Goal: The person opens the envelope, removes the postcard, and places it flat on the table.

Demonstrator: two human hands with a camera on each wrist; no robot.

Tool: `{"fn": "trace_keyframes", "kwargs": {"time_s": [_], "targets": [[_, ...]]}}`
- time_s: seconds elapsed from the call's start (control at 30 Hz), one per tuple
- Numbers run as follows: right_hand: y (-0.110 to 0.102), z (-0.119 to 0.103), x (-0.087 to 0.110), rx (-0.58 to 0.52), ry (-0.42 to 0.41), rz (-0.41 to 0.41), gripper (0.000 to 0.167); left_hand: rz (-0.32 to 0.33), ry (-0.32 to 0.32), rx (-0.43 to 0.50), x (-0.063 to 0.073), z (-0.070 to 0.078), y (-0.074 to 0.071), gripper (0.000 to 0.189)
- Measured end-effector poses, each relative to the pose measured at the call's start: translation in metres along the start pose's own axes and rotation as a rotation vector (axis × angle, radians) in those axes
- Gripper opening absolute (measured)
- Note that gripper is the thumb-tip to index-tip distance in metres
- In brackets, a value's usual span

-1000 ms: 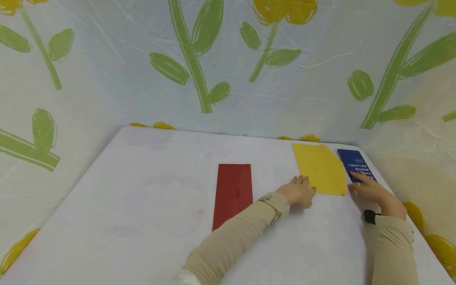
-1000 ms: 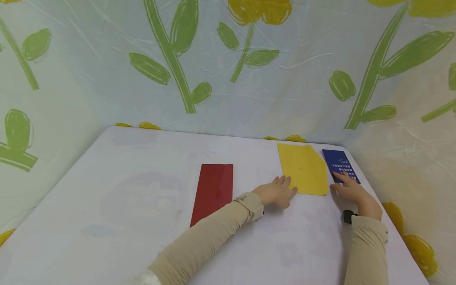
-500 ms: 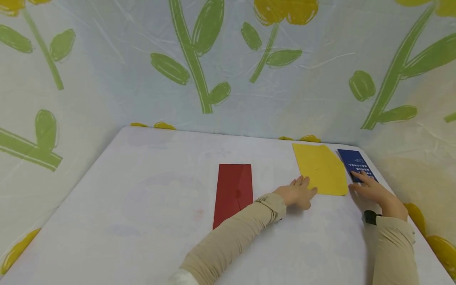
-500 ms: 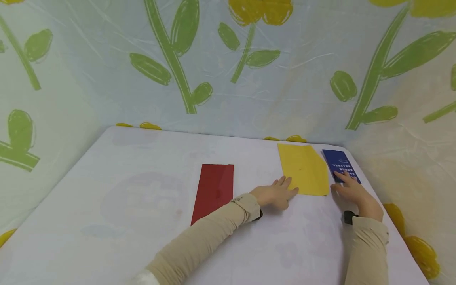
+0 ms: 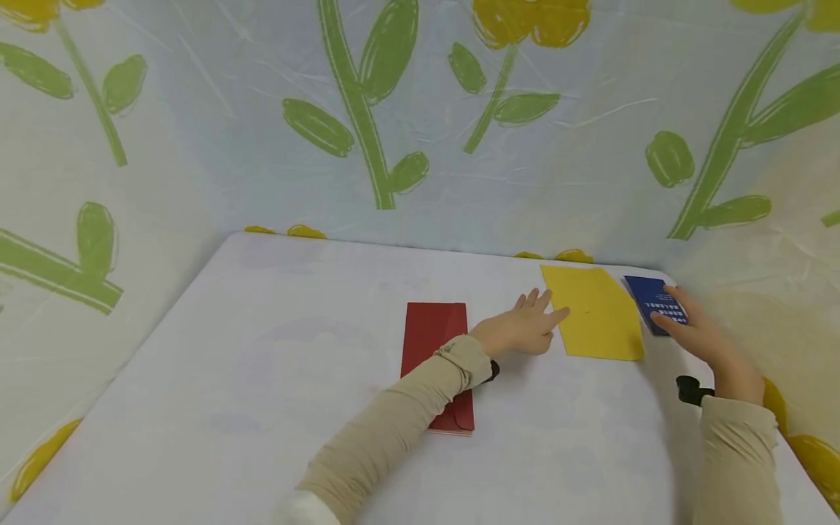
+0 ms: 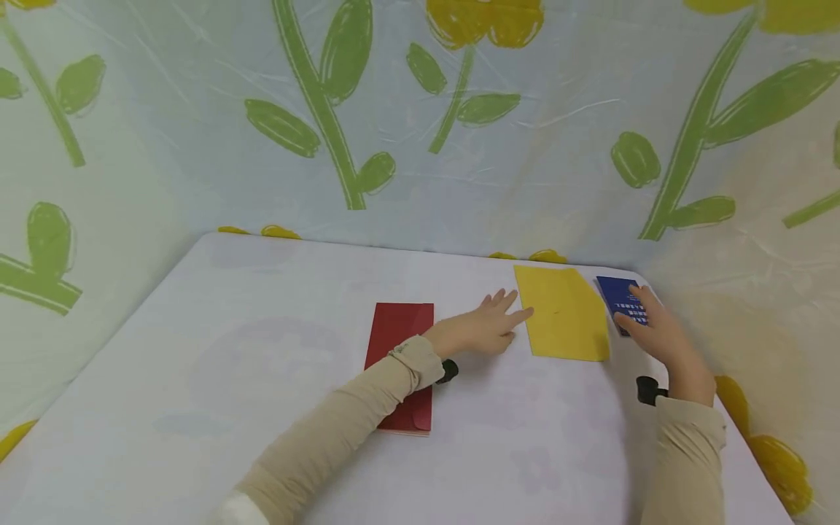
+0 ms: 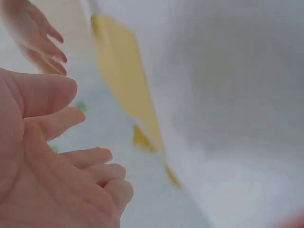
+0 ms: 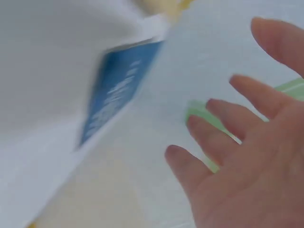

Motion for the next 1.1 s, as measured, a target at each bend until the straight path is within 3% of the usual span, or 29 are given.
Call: {"fn": "trace_keyframes", "kwargs": {"time_s": [0.17, 0.27, 0.37, 0.5, 0.57, 0.7, 0.83, 0.97, 1.1], "targets": [[-0.009, -0.043, -0.007, 0.045, -0.082, 0.165, 0.072, 0.136, 0.015, -0.058, 0.023, -0.029, -0.032, 0.056], [-0.009, -0.067, -0.011, 0.066, -0.049, 0.263, 0.07, 0.194, 0.019, -0.068, 0.042, -0.048, -0.05, 0.058], [-0.007, -0.092, -0.015, 0.068, -0.07, 0.429, 0.065, 0.241, 0.004, -0.083, 0.062, -0.065, -0.067, 0.061], [0.002, -0.125, -0.02, 0.055, -0.203, 0.613, 0.058, 0.344, -0.037, -0.13, 0.086, -0.085, -0.084, 0.063], [0.009, -0.14, -0.022, 0.042, -0.263, 0.641, 0.057, 0.404, -0.057, -0.159, 0.098, -0.093, -0.089, 0.064], [0.029, -0.166, -0.025, 0.002, -0.362, 0.602, 0.058, 0.505, -0.098, -0.219, 0.119, -0.105, -0.09, 0.066], [0.06, -0.187, -0.031, -0.039, -0.453, 0.509, 0.058, 0.559, -0.12, -0.277, 0.134, -0.114, -0.075, 0.07], [0.097, -0.203, -0.038, -0.081, -0.482, 0.354, 0.061, 0.536, -0.132, -0.317, 0.145, -0.124, -0.048, 0.073], [0.127, -0.217, -0.042, -0.094, -0.464, 0.202, 0.066, 0.446, -0.127, -0.288, 0.153, -0.135, -0.02, 0.08]]}}
Point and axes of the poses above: each hand's wrist, its own x-axis away from the middle knuckle, its own y-axis out of the palm, z = x × y, the point moved 4 cm from there along -x, towards the middle knuckle, and after that the axes turned 15 degrees about -y, right-handed, at the moved point
